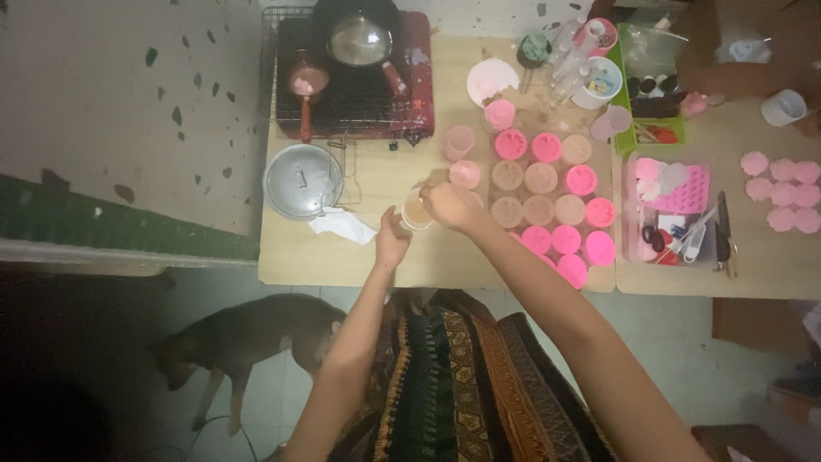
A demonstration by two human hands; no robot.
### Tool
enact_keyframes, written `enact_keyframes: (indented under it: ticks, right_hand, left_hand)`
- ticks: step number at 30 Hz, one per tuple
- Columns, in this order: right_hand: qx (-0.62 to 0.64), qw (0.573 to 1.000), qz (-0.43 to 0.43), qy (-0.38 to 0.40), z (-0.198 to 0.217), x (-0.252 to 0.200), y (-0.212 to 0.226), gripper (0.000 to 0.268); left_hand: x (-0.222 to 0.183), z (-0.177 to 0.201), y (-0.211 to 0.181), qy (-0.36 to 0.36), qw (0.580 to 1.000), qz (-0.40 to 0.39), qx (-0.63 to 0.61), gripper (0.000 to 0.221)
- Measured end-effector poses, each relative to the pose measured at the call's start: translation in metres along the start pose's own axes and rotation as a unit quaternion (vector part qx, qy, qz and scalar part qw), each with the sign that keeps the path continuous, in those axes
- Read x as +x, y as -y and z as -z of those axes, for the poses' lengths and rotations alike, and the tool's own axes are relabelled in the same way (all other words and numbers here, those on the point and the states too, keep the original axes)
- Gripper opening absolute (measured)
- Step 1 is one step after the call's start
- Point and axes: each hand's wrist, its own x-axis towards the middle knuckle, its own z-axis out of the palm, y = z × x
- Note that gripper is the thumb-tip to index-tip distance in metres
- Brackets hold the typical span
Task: Melting soap base on a portable stove, checking molds, and wrapping finished rose-shaped soap bars in plastic film.
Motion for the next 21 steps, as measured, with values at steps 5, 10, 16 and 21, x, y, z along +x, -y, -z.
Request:
enact_keyframes:
  ticks: [5,10,16,21]
  right_hand:
    - [-0.011,0.996,0.080,-0.034,0.000,0.000,-0.014,0.027]
    - [-0.054,0.973,0.182,-0.135,0.047,-0.018,0.001,0.022]
    - [-0.007,0.974,0.176,-0.146,0.068,-0.032,0.014,0.020]
    - [-0.038,0.975,0.175,-0.134,0.064,-0.030,0.015,0.021]
  left_hand:
    - [0.001,0.004,-0.005,0.011,1.000,0.021,-0.003,0.081]
    - [0.001,0.001,0.001,-0.010,1.000,0.005,0.020,0.077]
    - [-0.001,0.004,-0.003,-0.002,1.000,0.001,0.006,0.079]
    - [0.000,0.004,0.000,0.004,1.000,0.010,0.004,0.078]
